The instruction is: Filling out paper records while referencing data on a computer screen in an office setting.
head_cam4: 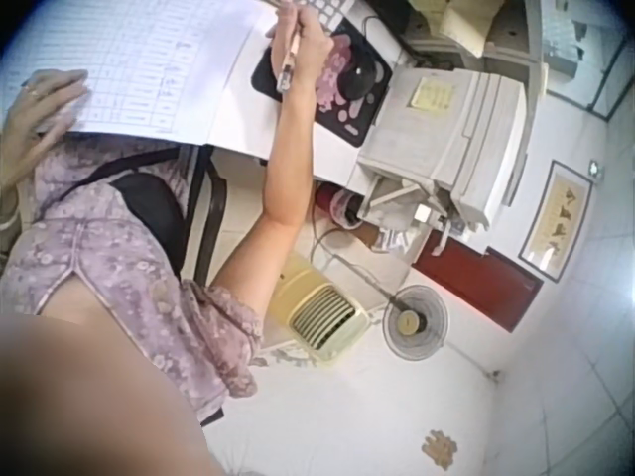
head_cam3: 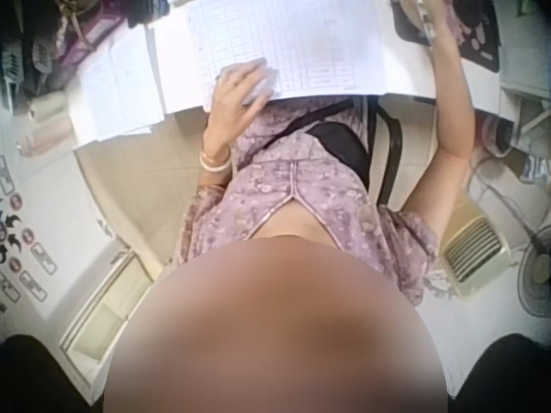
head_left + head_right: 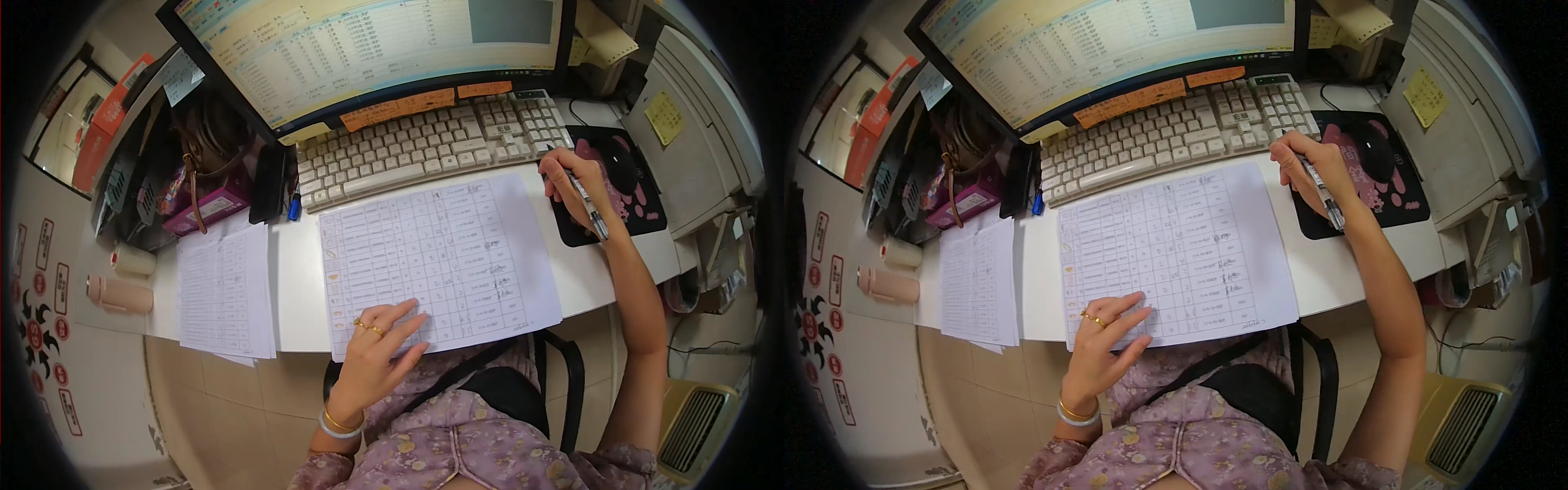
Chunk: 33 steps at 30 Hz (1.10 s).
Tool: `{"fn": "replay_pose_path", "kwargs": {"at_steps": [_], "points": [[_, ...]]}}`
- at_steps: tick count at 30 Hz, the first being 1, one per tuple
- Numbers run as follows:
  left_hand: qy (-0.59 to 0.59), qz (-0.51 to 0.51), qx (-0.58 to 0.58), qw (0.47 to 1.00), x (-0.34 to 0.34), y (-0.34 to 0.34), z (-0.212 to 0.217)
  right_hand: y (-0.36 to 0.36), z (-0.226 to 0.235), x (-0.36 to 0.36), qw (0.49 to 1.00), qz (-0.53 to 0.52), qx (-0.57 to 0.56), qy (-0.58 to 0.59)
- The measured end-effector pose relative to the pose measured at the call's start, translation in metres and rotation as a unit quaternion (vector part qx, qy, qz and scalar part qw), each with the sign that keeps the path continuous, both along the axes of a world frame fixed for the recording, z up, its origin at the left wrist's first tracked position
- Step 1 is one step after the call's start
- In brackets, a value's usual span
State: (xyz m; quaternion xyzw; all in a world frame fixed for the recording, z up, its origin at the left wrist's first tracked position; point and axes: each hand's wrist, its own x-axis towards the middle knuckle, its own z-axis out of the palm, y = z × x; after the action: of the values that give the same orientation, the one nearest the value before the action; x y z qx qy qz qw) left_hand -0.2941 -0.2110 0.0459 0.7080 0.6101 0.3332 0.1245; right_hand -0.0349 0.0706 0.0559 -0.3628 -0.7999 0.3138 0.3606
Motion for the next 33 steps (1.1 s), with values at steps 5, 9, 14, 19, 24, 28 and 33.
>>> {"fn": "replay_pose_path", "kwargs": {"at_steps": [5, 9, 14, 19, 24, 28, 33], "points": [[0.039, -0.01, -0.001, 0.999, -0.005, 0.009, 0.013, -0.001, 0.0, -0.003, 1.0, -0.008, -0.009, -0.008], [0.096, 0.016, -0.003, 0.995, -0.013, 0.026, 0.016, 0.001, 0.002, -0.004, 1.0, -0.01, -0.014, -0.01], [0.217, 0.058, -0.046, 0.973, -0.009, 0.033, 0.009, 0.003, -0.005, -0.003, 0.998, -0.008, 0.047, 0.028], [0.233, 0.045, -0.095, 0.967, -0.007, 0.033, -0.003, 0.005, -0.006, -0.003, 0.995, -0.037, -0.036, 0.081], [0.213, 0.071, -0.094, 0.97, -0.005, 0.034, 0.0, 0.01, -0.007, -0.003, 0.997, -0.025, 0.017, 0.071], [0.21, 0.078, -0.081, 0.971, -0.006, 0.035, -0.003, 0.025, -0.017, 0.001, 0.988, -0.095, 0.101, 0.065], [0.215, 0.077, -0.051, 0.972, -0.006, 0.035, -0.008, 0.043, -0.006, 0.019, 0.979, -0.143, 0.118, 0.081]]}}
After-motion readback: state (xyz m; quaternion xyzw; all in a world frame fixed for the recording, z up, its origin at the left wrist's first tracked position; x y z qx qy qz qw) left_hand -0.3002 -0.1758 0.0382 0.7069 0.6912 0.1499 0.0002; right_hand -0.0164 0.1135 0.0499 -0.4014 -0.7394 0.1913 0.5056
